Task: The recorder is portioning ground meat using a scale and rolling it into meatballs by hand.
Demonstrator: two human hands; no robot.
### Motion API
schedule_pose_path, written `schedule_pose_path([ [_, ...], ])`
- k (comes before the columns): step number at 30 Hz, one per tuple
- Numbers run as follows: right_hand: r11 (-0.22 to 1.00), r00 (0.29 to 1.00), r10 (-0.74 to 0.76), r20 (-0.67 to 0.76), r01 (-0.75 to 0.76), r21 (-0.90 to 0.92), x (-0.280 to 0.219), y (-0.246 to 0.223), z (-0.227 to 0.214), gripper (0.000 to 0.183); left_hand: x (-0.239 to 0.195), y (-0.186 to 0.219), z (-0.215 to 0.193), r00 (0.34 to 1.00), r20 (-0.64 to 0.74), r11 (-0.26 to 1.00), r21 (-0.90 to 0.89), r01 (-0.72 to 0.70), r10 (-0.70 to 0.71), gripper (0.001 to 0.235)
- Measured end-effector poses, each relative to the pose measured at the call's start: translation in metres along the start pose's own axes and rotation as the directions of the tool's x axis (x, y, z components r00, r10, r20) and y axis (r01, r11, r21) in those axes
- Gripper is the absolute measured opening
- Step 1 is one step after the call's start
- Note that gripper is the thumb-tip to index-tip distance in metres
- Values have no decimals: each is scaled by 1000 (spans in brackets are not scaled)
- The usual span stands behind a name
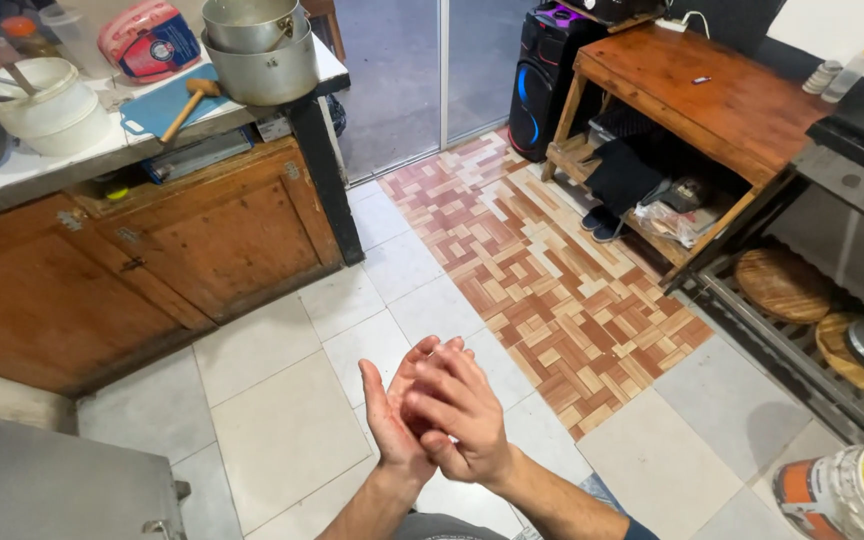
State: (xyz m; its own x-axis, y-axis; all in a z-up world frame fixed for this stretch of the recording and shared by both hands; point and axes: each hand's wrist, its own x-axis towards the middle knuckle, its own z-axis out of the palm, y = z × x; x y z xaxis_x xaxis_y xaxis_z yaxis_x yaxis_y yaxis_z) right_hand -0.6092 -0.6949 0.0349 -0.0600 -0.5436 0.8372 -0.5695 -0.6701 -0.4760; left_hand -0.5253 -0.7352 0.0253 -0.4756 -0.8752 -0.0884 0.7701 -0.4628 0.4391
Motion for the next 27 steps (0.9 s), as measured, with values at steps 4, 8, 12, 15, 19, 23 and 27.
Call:
schedule_pose_path([
  [4,999,1000,25,17,-25,42,21,7,11,58,19,-8,-4,993,115,999,-34,21,-17,95],
  [8,987,999,-24,-40,30,158,15,45,19,36,41,-8,-6,995,99,998,-64,-9,16,85],
  [12,962,986,-90,143,123,-246,58,58,28,43,73,23,-8,994,-8,993,-45,110,-110,79],
  [15,986,952,-164,258,163,24,54,83,41,58,101,44,-25,975,216,977,-192,95,-52,72],
  [19,1000,997,23,77,-24,7,60,114,74,46,122,56,-28,989,47,983,-115,145,-140,80],
  [23,996,1000,2,6,-3,84,87,133,96,24,159,65,-36,994,42,980,-169,107,-101,80],
  [27,984,977,-132,169,150,-97,134,121,101,37,180,84,-50,981,193,976,-212,49,-7,73],
])
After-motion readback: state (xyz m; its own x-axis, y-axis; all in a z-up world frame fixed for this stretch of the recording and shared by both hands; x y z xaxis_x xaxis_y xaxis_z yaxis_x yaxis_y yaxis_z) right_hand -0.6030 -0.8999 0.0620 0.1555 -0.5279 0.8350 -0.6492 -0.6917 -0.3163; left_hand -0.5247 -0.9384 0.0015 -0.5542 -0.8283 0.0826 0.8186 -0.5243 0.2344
